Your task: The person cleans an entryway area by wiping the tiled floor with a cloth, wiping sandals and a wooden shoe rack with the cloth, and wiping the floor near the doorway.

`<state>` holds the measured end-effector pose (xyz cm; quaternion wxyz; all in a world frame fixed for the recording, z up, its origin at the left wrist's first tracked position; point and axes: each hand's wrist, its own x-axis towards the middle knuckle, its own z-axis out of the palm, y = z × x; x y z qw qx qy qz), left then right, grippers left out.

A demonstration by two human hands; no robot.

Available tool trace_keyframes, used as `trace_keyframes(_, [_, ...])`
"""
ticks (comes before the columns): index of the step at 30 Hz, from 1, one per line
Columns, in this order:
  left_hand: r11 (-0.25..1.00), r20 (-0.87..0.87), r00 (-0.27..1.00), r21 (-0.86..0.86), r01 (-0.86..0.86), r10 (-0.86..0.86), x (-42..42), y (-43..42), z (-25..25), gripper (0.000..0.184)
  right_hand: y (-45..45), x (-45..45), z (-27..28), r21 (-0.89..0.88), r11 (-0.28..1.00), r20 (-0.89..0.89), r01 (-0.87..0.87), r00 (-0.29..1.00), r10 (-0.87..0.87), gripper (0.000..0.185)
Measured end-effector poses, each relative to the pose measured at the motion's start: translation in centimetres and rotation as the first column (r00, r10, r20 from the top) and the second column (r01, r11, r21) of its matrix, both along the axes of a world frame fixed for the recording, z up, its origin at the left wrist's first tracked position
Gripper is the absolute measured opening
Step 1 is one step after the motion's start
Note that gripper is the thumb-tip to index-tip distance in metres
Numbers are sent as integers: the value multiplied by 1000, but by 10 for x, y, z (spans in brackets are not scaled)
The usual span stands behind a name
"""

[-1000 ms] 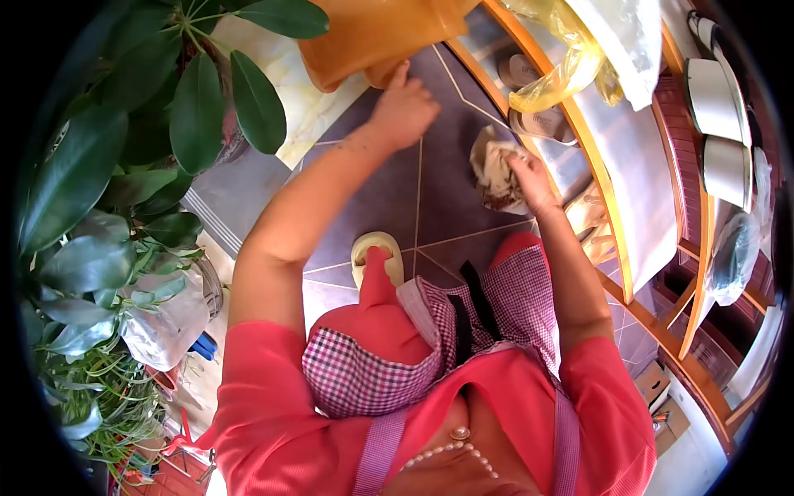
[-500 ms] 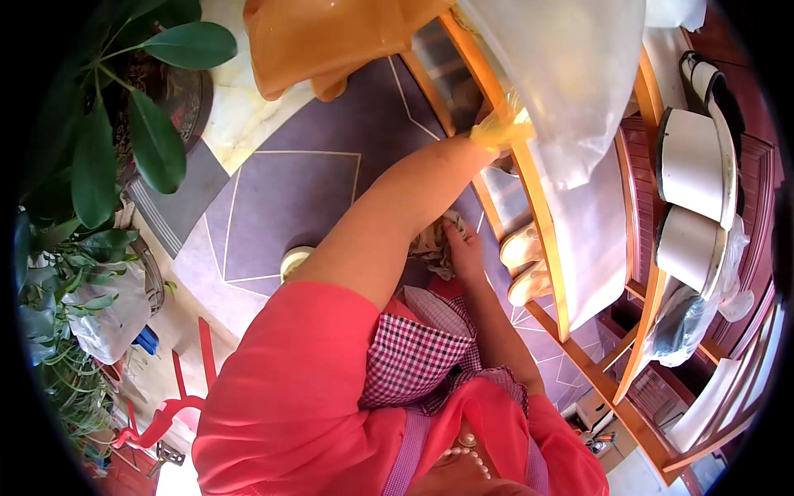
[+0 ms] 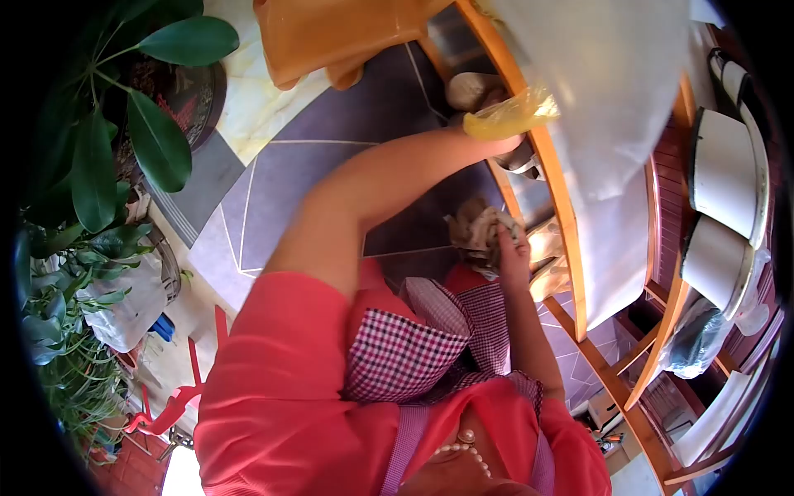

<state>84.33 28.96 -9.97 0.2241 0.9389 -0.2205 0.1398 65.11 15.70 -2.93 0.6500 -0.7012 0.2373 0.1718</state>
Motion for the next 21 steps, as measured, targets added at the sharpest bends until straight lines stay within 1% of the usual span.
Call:
trace_keyframes(2, [992,5,1000,-124,24,-23,-19,38,19,26,-13,-3,6,-38,999,20,4,1000,-4,22])
trace_keyframes(3, [974,-90,995,-223,27,-48,-32,63,35,26,-22,-5,-2,-44,999,55,22,998,-20,21])
trace_keyframes(5, [927,-271,957,-374,-8,-101,-62,116,65,18,-23,5,5,15,996,10,88,996,-88,23])
trace_keyframes(7, [987,-343,939,-130,-89,40,-97,169,83,8,-24,24,4,-184,981,67,65,996,-53,32])
trace_keyframes(8, [978,-370,925,-145,-149,86,-114,193,79,14,-25,36,-4,-336,936,70,107,994,-88,40])
trace_keyframes(9, [966,-399,908,-155,-208,131,-131,214,71,21,-25,50,-13,-534,839,194,105,981,1,46])
trace_keyframes(10, [944,-383,900,-165,-286,206,-147,230,62,18,-23,65,-18,-439,892,216,112,976,-17,51])
trace_keyframes(11, [916,-371,885,-170,-364,283,-164,244,53,16,-21,83,-24,-594,798,231,103,972,47,50])
trace_keyframes(12, [913,-394,865,-128,-388,312,-179,258,47,17,-39,96,-46,-762,647,133,33,985,106,51])
trace_keyframes(13, [907,-412,844,-89,-411,342,-190,270,42,18,9,112,-4,-502,837,116,219,976,-185,52])
trace_keyframes(14, [900,-427,824,-51,-433,372,-198,280,34,20,-17,130,-50,-440,830,207,344,938,-279,55])
trace_keyframes(16, [851,-463,770,-60,-522,440,-212,290,10,19,4,143,-52,-544,812,252,209,964,-80,57])
trace_keyframes(17, [824,-476,742,-62,-564,472,-216,297,-2,19,10,147,-65,-765,628,247,139,965,87,58])
trace_keyframes(18, [856,-436,776,-25,-516,455,-216,300,-7,16,16,151,-78,-925,362,206,119,955,214,60])
trace_keyframes(19, [865,-398,795,-8,-503,458,-216,302,-11,16,9,155,-105,-979,151,182,133,910,374,59])
trace_keyframes(20, [873,-362,813,4,-488,456,-216,300,-15,16,2,159,-132,-976,-81,138,204,855,499,59])
trace_keyframes(21, [879,-326,829,12,-477,454,-216,299,-18,16,24,158,-113,-993,114,63,2,843,534,49])
